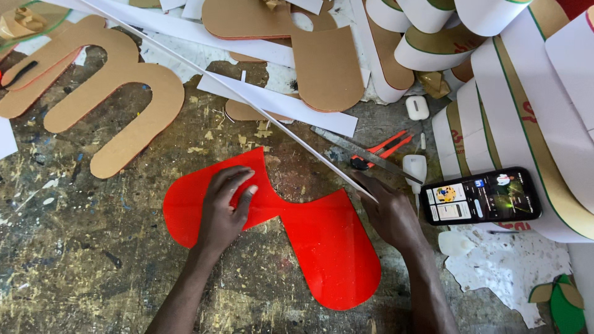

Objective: The person uses shears to trim a red cardboard cutout, removing excess material and refining the edges. They then handle a long white strip of material, positioning it over the red cutout and adjusting its placement.

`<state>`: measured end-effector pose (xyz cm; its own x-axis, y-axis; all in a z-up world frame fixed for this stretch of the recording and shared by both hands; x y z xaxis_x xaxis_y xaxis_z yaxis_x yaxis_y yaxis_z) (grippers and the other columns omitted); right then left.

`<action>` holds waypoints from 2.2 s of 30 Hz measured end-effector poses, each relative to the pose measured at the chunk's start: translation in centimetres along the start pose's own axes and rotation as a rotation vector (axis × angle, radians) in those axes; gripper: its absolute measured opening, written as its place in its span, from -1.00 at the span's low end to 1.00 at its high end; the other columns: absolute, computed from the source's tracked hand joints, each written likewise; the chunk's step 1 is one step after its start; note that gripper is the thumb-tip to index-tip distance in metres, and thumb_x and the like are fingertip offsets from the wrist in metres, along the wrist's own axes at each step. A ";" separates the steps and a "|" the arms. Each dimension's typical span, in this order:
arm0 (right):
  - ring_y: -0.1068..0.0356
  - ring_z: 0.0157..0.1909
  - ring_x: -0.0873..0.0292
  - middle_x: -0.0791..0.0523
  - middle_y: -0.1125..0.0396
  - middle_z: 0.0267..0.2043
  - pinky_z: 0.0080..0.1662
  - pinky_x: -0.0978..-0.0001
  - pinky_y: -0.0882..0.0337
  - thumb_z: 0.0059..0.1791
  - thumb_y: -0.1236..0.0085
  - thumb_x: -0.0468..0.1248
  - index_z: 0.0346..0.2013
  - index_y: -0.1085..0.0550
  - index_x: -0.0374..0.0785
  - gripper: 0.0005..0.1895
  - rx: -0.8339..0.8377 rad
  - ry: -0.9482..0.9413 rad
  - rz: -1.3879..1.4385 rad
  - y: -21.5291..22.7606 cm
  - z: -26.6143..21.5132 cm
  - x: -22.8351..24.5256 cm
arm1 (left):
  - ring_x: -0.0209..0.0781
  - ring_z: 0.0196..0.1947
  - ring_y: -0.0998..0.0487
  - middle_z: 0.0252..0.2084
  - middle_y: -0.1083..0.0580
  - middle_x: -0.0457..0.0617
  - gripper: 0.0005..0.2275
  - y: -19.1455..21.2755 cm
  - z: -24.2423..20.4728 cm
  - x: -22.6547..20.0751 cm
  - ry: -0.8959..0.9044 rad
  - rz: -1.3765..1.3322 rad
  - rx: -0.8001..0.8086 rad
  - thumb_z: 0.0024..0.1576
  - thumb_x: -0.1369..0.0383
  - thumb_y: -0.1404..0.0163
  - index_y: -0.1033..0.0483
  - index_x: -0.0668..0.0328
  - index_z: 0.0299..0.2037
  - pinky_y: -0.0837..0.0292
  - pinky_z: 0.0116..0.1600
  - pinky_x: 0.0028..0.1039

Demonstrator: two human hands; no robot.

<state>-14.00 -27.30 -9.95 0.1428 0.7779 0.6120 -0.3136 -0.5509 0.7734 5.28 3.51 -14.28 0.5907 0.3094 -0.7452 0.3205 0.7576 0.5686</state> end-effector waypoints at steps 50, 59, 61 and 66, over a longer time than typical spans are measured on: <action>-0.53 0.21 -0.48 -0.25 -0.56 0.15 0.00 -0.41 -0.64 0.26 -0.22 -0.36 0.30 -0.62 -0.31 -0.70 -0.168 -0.114 0.141 -0.3 -0.2 0.1 | 0.25 0.50 -0.46 0.37 -0.55 0.31 -0.25 3.7 0.8 -4.4 -0.175 0.460 0.618 0.14 0.76 0.00 -0.36 -0.07 0.58 -0.23 0.60 0.16; -0.54 0.22 -0.44 -0.23 -0.55 0.13 0.02 -0.37 -0.61 0.26 -0.26 -0.33 0.27 -0.65 -0.32 -0.72 -0.256 -0.049 0.178 -1.3 -0.9 -0.7 | 0.21 0.61 -0.34 0.40 -0.55 0.23 -0.25 3.0 4.6 -0.8 -0.076 0.491 0.493 0.24 0.69 0.04 -0.18 -0.03 0.69 -0.10 0.64 0.14; -0.53 0.24 -0.46 -0.25 -0.54 0.13 0.03 -0.38 -0.59 0.25 -0.28 -0.33 0.26 -0.65 -0.31 -0.72 -0.266 -0.043 0.203 -1.2 -0.9 -0.8 | 0.23 0.62 -0.32 0.39 -0.56 0.23 -0.26 2.7 4.7 -0.6 -0.100 0.483 0.480 0.26 0.67 0.01 -0.15 -0.02 0.70 -0.12 0.63 0.15; -0.56 0.22 -0.38 -0.19 -0.57 0.13 0.04 -0.34 -0.62 0.26 -0.28 -0.31 0.27 -0.66 -0.26 -0.72 -0.236 -0.062 0.143 -0.3 -0.8 -0.2 | 0.21 0.44 -0.54 0.27 -0.63 0.31 -0.35 3.4 3.2 -2.8 -0.180 0.560 0.437 0.24 0.63 0.00 -0.31 0.11 0.61 -0.25 0.57 0.09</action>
<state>-14.65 -27.08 -10.42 0.1358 0.6733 0.7268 -0.5438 -0.5626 0.6227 7.03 3.37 -9.13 0.8530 0.4557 -0.2544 0.1788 0.2028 0.9628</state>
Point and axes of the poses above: each hand's wrist, its own z-axis towards the middle knuckle, its own y-axis out of the back of the hand, x = y × z, the point moved 3 cm from there along z, towards the middle knuckle
